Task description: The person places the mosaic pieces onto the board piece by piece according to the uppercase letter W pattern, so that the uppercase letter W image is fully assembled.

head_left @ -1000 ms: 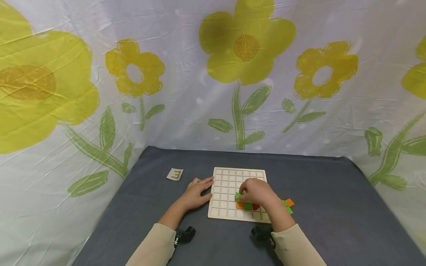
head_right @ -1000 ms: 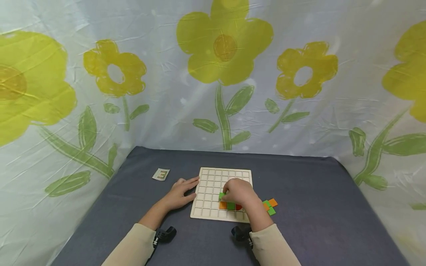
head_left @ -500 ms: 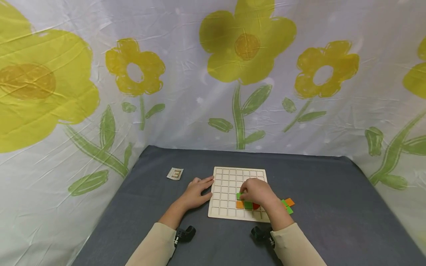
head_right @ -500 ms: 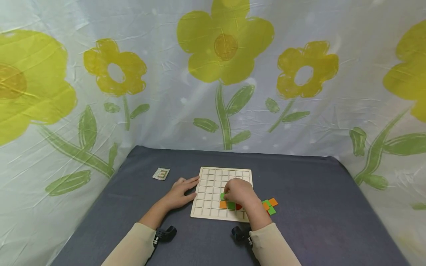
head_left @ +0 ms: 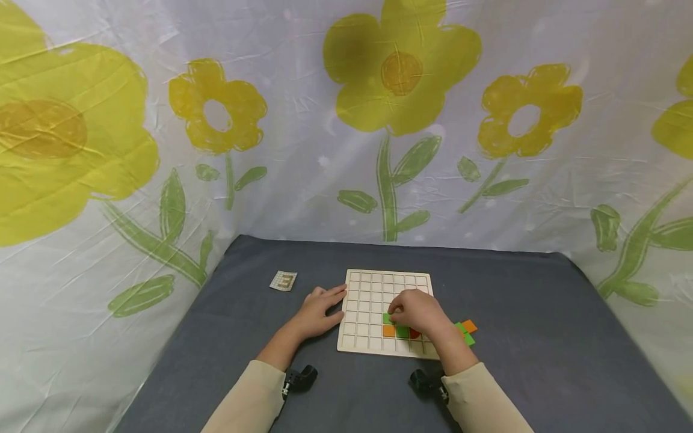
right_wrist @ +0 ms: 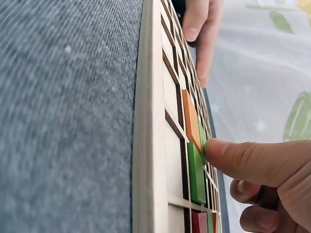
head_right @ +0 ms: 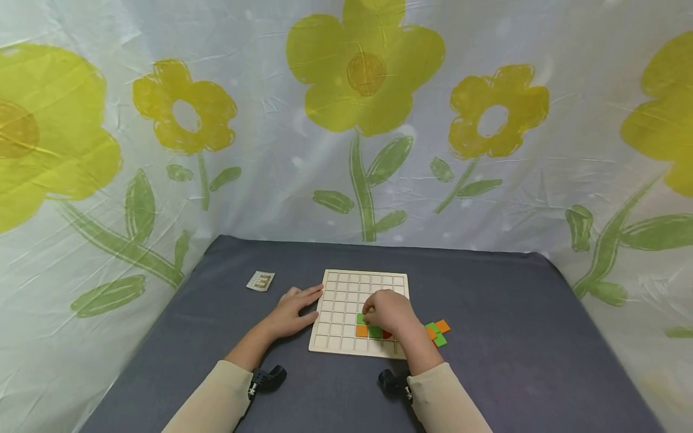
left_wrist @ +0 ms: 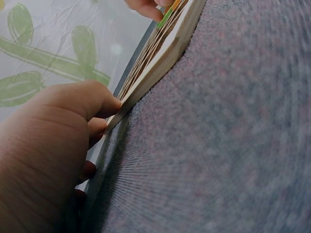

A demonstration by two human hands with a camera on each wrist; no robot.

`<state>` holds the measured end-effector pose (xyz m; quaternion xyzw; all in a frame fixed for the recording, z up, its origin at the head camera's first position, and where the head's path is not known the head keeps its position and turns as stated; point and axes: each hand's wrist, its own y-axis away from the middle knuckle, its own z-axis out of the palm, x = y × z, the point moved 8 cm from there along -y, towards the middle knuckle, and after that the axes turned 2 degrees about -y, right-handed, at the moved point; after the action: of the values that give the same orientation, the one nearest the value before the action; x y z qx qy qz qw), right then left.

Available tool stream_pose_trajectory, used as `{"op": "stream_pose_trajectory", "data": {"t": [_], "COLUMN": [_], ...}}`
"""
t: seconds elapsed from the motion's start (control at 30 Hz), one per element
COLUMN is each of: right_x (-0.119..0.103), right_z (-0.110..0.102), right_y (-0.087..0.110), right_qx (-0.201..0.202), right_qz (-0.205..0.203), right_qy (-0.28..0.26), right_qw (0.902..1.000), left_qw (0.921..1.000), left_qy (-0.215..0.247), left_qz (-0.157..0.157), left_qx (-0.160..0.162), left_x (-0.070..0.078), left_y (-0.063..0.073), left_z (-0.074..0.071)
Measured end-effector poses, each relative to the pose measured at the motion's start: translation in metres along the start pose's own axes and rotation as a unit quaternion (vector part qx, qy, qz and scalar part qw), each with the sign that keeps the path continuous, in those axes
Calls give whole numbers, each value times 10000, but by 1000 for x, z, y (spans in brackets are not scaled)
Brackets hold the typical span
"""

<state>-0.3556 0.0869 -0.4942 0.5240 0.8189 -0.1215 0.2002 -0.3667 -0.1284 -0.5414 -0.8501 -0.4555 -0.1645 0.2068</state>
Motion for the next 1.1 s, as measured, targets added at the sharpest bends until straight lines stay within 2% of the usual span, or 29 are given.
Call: {"op": "stream_pose_trajectory", "data": {"t": [0.37, 0.57, 0.8, 1.1], "right_x": [9, 19, 45, 94], "right_z": [1, -2, -28, -53], "right_y": [3, 11, 31, 62], "right_qx": [48, 129, 459, 494], "right_qz": [23, 83, 416, 912], "right_qy": [-420, -547, -912, -1480], "right_qw": [9991, 9984, 9939, 9835], "left_qw": [10000, 10000, 10000, 10000], "left_qy": [-8, 0, 2, -37], "left_qz": [-23, -17, -46, -31], "left_qx": [-22, -89, -53, -47], "left_x": [2, 1, -1, -2], "left_y": [-1, -1, -1, -1], "left_z": [-3, 2, 2, 1]}}
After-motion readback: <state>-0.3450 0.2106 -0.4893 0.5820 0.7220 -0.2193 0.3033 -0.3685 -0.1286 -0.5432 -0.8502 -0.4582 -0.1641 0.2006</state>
